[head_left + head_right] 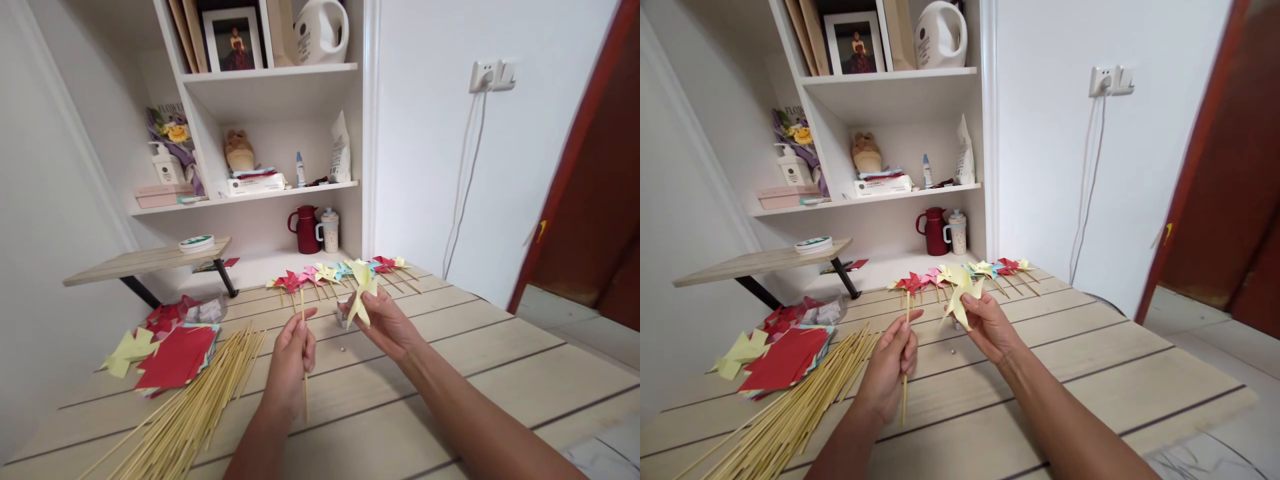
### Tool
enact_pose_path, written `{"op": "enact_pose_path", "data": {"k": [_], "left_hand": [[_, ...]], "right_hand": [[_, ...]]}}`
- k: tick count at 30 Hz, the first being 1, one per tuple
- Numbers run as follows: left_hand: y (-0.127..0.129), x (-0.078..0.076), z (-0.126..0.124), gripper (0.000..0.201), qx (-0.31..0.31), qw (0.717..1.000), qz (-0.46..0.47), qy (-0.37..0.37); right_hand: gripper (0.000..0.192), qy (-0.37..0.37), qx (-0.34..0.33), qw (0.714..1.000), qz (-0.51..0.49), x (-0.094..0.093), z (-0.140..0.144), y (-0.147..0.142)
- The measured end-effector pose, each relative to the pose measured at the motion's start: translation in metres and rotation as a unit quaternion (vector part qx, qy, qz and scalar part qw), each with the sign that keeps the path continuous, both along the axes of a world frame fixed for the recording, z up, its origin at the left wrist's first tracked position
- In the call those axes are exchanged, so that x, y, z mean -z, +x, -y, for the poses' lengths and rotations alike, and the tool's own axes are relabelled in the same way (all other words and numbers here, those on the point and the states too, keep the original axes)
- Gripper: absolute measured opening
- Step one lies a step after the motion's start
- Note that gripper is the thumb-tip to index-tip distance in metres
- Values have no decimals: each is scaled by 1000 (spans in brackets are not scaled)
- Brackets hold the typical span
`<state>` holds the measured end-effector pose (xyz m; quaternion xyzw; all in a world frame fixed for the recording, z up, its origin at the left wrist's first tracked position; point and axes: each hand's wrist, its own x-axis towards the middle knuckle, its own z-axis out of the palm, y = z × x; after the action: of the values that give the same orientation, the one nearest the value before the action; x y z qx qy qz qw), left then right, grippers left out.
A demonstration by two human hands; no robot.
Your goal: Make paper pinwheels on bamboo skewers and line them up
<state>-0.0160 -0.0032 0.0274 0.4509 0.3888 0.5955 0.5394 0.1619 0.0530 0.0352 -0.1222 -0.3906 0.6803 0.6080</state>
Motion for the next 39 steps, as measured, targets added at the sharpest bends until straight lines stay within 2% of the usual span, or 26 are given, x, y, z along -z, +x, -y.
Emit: {"op": "enact_pose_path", "data": {"k": [6, 13, 24, 31, 39], "left_hand": [[-1, -1, 1, 45, -2, 999, 35, 18], [0, -2, 2, 44, 24, 999, 31, 17], [-2, -1, 0, 48, 11, 1000, 18, 12], [-4, 3, -5, 46, -117, 985, -114, 51], [-2, 10, -3, 33, -234, 933, -256, 94]], "right_hand": [[25, 13, -20, 1000, 12, 1, 3, -3], [26, 11, -25, 1000, 5, -2, 5, -2], [28, 19, -28, 999, 9, -3, 8, -2], [29, 19, -22, 999, 23, -2, 7, -2], [25, 18, -35, 999, 15, -2, 8, -1]]}}
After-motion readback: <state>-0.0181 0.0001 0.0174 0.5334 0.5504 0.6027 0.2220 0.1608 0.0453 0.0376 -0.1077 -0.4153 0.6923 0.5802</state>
